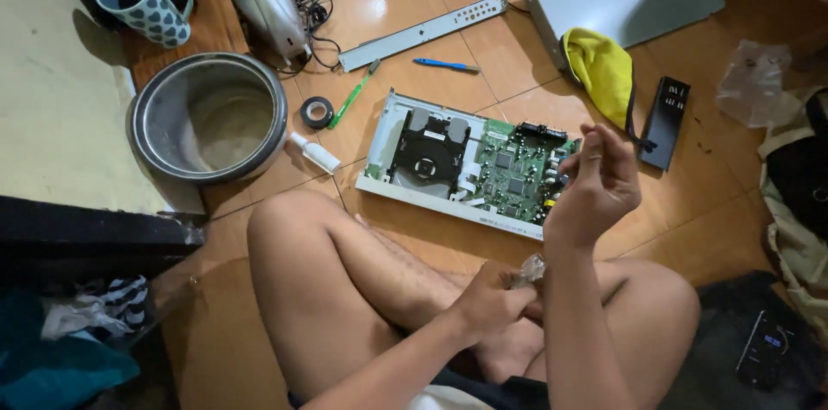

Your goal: A person is sitting on the floor cleaning the connectors and internal components of an electronic device using a brush and a screwdriver.

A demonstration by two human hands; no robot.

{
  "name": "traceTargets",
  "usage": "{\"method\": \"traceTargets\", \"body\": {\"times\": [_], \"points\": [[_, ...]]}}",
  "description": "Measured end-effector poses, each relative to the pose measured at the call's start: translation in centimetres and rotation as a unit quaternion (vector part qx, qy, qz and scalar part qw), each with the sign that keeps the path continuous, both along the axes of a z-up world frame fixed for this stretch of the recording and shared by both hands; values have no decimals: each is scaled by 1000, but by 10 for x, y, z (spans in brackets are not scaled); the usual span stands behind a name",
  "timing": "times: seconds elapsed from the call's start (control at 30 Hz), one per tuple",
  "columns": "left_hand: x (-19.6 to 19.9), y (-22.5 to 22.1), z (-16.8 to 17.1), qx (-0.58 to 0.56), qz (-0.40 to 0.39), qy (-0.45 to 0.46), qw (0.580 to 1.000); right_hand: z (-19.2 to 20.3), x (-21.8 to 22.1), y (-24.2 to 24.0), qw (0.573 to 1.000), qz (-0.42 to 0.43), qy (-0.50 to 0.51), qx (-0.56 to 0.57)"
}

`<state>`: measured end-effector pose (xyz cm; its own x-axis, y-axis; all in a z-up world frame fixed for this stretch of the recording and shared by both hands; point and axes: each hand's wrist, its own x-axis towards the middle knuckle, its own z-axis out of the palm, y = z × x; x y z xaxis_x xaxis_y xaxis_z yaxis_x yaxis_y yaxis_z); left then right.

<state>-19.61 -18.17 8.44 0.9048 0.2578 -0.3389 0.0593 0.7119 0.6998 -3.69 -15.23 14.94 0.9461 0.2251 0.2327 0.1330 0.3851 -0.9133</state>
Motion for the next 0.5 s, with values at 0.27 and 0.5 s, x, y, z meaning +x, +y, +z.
{"method": "traceTargets", "body": {"times": [0.27,0.5], "points": [[1,-19,-26,-70,64,65,993,-32,-3,1,999,16,-13,-42],[-5,43,17,211,-125,136,960,-64,26,-10,996,19,36,-83]]}}
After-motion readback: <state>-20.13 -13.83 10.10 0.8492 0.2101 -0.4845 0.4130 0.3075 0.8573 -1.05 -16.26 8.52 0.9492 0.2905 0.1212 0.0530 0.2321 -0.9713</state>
